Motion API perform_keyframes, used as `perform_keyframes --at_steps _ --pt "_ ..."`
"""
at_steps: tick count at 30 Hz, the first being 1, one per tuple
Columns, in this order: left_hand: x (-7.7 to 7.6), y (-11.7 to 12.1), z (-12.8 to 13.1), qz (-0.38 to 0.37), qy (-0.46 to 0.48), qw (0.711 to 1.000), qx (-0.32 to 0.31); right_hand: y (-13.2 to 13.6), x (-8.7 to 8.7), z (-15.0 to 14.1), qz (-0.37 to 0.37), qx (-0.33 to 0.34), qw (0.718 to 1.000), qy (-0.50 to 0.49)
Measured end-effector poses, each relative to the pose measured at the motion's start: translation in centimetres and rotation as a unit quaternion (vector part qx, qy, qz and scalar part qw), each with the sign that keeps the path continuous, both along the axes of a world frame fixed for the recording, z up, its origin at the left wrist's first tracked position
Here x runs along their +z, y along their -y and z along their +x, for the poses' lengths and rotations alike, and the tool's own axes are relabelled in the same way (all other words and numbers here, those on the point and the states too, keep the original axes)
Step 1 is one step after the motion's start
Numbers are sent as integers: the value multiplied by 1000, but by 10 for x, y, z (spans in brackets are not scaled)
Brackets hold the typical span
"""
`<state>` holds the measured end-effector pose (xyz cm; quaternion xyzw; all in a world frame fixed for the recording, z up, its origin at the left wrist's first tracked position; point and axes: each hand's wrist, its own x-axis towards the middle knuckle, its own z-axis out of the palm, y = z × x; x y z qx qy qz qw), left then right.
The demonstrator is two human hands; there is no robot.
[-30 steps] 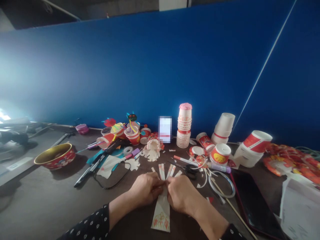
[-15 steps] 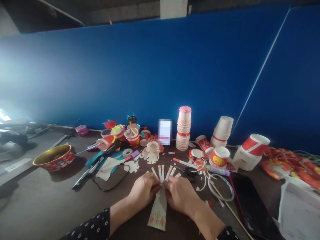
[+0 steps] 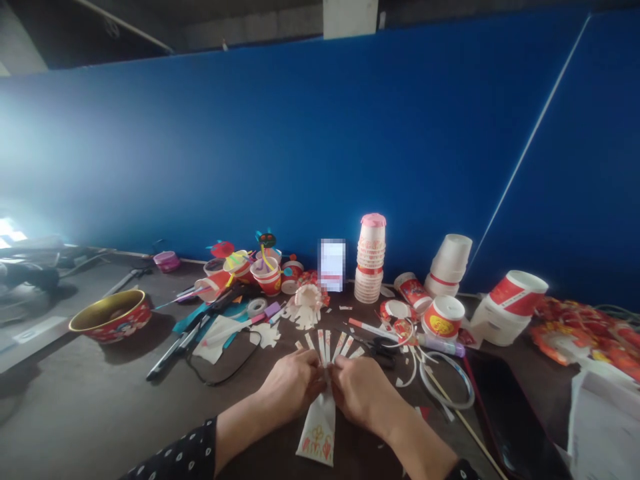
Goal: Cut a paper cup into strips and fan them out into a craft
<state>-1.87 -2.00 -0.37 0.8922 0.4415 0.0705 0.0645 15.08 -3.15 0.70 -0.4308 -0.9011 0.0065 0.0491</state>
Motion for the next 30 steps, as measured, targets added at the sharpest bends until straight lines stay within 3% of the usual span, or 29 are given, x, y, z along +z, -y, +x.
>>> perform_keyframes --at_steps 9,22,30 --pt "-3 1 4 33 -48 997 -53 -1 -3 -5 -1 7 1000 22" --pt "-6 5 -1 29 6 1000 -5 1 -7 2 16 -5 999 -42" --pt "-3 7 -1 -14 44 996 78 1 -5 2 8 3 999 -32"
